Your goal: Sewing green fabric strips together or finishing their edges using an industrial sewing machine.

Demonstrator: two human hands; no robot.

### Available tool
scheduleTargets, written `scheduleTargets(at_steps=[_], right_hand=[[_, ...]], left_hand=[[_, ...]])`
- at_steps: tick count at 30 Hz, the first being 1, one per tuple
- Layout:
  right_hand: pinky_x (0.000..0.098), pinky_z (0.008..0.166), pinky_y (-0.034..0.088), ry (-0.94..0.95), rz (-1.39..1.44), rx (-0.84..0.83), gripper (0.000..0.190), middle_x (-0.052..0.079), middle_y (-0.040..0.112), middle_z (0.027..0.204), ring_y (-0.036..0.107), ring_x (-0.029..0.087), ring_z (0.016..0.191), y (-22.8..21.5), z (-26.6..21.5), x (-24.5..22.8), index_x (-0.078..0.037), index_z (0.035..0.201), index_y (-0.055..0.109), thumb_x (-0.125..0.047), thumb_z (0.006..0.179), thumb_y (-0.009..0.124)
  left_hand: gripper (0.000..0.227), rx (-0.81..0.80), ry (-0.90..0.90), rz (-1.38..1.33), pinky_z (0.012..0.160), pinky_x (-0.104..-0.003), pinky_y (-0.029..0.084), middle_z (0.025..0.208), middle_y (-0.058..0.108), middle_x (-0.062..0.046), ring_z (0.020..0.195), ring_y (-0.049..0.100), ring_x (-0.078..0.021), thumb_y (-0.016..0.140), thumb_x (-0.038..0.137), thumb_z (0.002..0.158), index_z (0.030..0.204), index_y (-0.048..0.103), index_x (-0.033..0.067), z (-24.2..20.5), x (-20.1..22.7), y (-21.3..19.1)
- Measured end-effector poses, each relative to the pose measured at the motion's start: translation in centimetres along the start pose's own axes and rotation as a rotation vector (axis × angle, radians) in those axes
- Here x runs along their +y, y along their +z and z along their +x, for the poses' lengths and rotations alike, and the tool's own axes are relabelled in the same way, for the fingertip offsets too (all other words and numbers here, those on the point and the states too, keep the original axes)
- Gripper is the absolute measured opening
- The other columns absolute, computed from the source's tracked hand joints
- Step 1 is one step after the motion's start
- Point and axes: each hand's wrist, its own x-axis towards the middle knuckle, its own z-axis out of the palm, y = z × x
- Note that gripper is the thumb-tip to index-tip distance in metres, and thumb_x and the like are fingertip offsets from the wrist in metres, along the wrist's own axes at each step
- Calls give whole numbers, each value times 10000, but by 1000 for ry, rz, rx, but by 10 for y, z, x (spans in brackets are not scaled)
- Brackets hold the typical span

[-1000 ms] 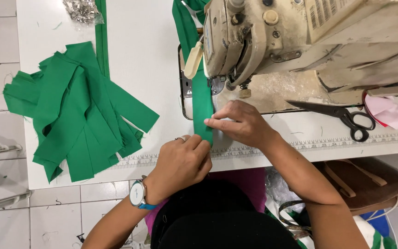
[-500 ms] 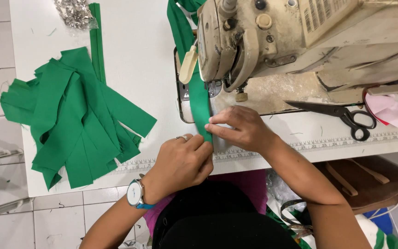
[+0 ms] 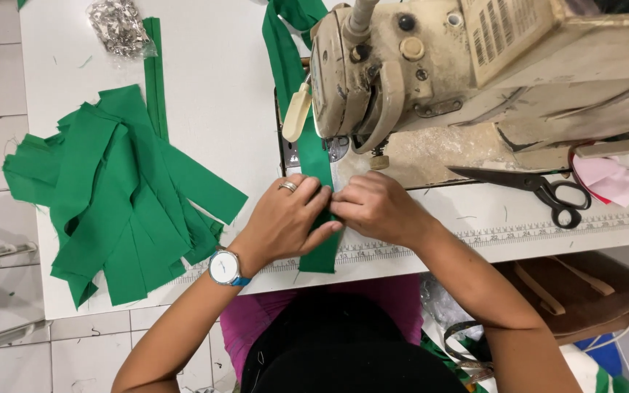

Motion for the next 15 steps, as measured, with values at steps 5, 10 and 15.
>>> scheduleTargets(at_steps=[5, 10, 15], right_hand=[[319, 591, 495, 86, -63, -7, 117, -36, 644, 884, 614, 174, 758, 7, 0, 8, -197, 829, 702, -229, 941, 705], [322, 609, 516, 129, -178, 3, 84, -51, 673, 951, 658, 166, 823, 9, 8, 13, -223, 882, 724, -236, 956, 686], [339, 687, 570, 246, -104, 2, 61, -60, 704, 1020, 694, 219, 875, 21, 1, 20, -248, 982, 765, -243, 932, 728]], left_hand=[[559, -14, -21, 37, 816, -453, 495, 1047, 612, -143, 1034, 630, -356, 409, 530, 1038, 1213, 663, 64, 2, -18, 8], [545, 44, -17, 63, 828, -449, 504, 1068, 632, -128, 1055, 646, -343, 416, 548, 1035, 1213, 660, 93, 11, -37, 17], [425, 167, -3, 220, 827, -439, 506, 1127, 632, -121, 1078, 655, -333, 466, 443, 1020, 1202, 652, 107, 15, -35, 17]])
